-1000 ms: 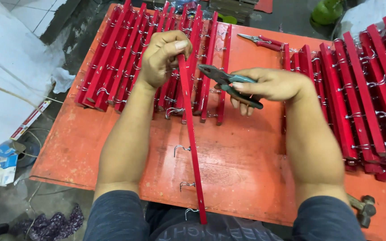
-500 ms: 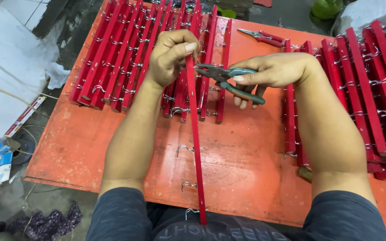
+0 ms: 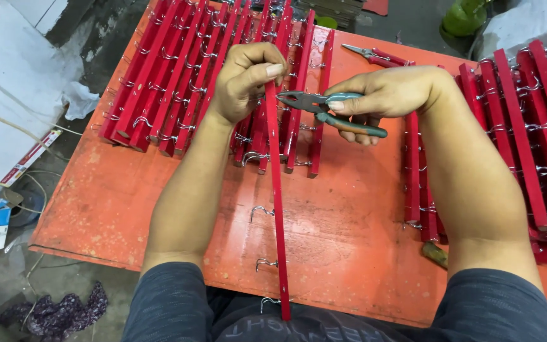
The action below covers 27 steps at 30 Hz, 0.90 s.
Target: Using pliers to adjust and secure wire hooks on red wooden bars at a workstation.
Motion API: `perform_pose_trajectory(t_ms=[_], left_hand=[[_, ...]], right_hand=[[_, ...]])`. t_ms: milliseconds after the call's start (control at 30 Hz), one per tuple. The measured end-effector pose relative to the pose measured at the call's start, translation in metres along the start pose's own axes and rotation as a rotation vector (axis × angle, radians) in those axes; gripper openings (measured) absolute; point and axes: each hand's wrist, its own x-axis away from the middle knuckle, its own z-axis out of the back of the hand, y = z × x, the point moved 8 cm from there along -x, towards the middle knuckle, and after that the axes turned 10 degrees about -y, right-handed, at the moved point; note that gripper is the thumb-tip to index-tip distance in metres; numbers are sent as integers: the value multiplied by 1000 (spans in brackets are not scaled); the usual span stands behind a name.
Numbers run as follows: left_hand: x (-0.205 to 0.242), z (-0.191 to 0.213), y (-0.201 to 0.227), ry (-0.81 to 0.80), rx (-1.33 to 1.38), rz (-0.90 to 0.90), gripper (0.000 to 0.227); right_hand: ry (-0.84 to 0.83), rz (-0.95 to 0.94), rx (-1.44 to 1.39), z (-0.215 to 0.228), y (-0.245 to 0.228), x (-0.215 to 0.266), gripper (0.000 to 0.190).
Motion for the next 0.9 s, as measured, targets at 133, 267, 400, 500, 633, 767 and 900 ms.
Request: perform_pose_trajectory(t_ms=[133,267,400,500,633,767,900], left_hand=[[8,10,-14,24,61,30,25],[14,20,-23,66,63,43,27],[15,19,-30,84,96,81,26],[12,17,-30,69,50,59,27],[10,16,-29,57,7,28,28],[11,17,-34,86,34,76,27],[10,17,-33,113,48,126,29]], right_hand=[[-7,96,-111,-24,0,-16,54],[297,-11,-309,-48,22,-34,75],[374,291,-715,-85,24,-63,72],[437,324,-851,-98,21,-69,73],[481,293,-902,-100,23,-69,71],[467,294,-921,-98,27,-72,72],[456,272,-828,-89,47,-71,51]])
